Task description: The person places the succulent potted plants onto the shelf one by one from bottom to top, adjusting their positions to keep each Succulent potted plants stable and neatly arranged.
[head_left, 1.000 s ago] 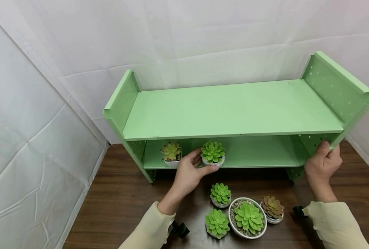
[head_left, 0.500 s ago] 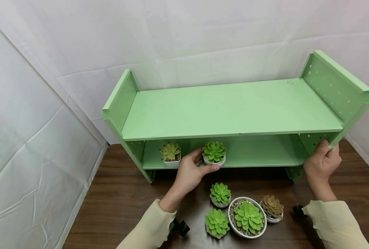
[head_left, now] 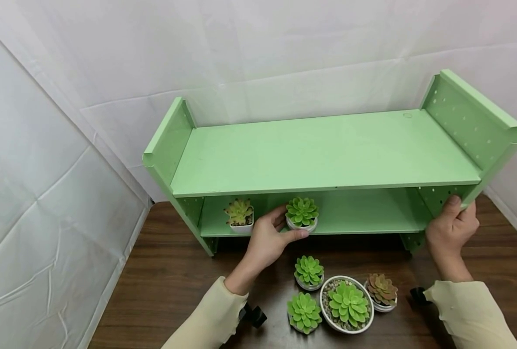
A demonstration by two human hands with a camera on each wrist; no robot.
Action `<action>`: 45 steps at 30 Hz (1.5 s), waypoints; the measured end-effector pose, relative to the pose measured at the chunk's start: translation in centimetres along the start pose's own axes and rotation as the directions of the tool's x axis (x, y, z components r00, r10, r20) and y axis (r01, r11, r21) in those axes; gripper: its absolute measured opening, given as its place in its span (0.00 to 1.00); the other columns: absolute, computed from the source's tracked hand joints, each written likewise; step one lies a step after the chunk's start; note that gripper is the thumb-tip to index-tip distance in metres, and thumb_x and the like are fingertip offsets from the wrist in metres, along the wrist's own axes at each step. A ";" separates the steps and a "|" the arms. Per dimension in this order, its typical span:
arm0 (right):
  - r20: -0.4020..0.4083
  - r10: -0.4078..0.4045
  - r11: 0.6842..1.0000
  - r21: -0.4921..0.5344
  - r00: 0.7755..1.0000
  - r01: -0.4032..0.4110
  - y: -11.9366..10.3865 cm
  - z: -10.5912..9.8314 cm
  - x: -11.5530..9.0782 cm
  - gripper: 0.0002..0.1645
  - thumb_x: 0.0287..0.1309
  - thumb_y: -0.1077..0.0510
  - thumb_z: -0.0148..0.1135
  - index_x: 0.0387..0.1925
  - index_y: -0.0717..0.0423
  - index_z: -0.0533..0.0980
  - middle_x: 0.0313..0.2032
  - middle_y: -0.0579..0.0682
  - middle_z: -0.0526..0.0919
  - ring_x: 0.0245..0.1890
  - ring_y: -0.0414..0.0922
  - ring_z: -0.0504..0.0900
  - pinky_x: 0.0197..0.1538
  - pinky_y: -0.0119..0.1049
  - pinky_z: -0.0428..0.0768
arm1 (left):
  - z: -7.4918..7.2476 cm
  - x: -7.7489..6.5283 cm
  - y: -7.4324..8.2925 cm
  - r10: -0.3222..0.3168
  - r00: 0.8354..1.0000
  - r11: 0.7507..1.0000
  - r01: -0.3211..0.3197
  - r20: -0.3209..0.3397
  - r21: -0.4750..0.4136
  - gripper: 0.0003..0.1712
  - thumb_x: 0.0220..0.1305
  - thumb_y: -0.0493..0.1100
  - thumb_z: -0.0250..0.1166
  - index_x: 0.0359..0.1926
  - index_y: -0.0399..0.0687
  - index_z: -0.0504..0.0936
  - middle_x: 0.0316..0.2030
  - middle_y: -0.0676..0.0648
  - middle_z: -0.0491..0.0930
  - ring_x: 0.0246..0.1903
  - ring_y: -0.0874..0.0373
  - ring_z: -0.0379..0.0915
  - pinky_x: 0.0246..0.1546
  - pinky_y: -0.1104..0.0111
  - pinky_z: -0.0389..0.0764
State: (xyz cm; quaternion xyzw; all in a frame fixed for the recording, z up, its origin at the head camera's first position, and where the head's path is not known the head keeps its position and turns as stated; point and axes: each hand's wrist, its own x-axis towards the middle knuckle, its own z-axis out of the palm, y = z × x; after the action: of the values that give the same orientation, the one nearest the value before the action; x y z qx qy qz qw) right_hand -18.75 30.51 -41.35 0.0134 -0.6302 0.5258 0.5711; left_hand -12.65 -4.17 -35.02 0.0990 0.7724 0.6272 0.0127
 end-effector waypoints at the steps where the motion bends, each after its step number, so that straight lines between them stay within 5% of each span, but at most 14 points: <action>1: -0.002 0.001 1.000 -0.001 1.000 -0.001 0.0 0.0 0.0 0.14 0.64 0.57 0.51 0.45 0.60 0.78 0.26 0.49 0.78 0.26 0.36 0.75 0.34 0.22 0.69 | 0.0 0.2 -0.4 -0.001 1.000 1.000 0.001 -0.001 0.003 0.42 0.49 0.40 0.72 0.63 0.36 0.63 0.59 0.40 0.66 0.57 0.51 0.63 0.54 0.66 0.68; 5: -0.003 0.001 1.000 0.004 1.000 -0.001 0.1 0.1 0.1 0.14 0.64 0.58 0.51 0.42 0.61 0.78 0.19 0.43 0.72 0.22 0.35 0.71 0.32 0.22 0.66 | 0.2 0.7 -1.5 0.008 1.000 1.000 -0.008 -0.005 0.020 0.44 0.47 0.46 0.73 0.64 0.40 0.64 0.59 0.44 0.67 0.57 0.54 0.64 0.52 0.69 0.69; 30: -0.016 -0.003 1.000 0.014 1.000 0.003 -0.3 0.4 0.2 0.12 0.64 0.59 0.51 0.36 0.64 0.78 0.16 0.42 0.65 0.21 0.33 0.67 0.31 0.23 0.63 | 0.1 0.9 -1.5 -0.017 1.000 0.998 0.017 -0.001 0.065 0.44 0.47 0.51 0.72 0.63 0.43 0.65 0.57 0.47 0.70 0.55 0.57 0.66 0.51 0.70 0.70; 45: -0.018 0.001 1.000 0.006 1.000 -0.001 0.1 0.3 0.1 0.12 0.64 0.59 0.52 0.39 0.62 0.79 0.19 0.41 0.69 0.23 0.34 0.70 0.32 0.22 0.65 | 0.2 0.9 -1.4 -0.017 1.000 0.996 0.019 -0.023 0.092 0.45 0.47 0.53 0.72 0.63 0.41 0.65 0.58 0.46 0.68 0.56 0.55 0.65 0.52 0.68 0.70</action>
State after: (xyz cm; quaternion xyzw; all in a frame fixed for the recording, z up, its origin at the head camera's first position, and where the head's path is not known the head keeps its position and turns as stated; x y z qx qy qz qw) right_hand -19.03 30.42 -41.27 0.0100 -0.6235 0.5279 0.5766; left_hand -13.73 -4.13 -36.27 0.0857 0.8014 0.5919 0.0053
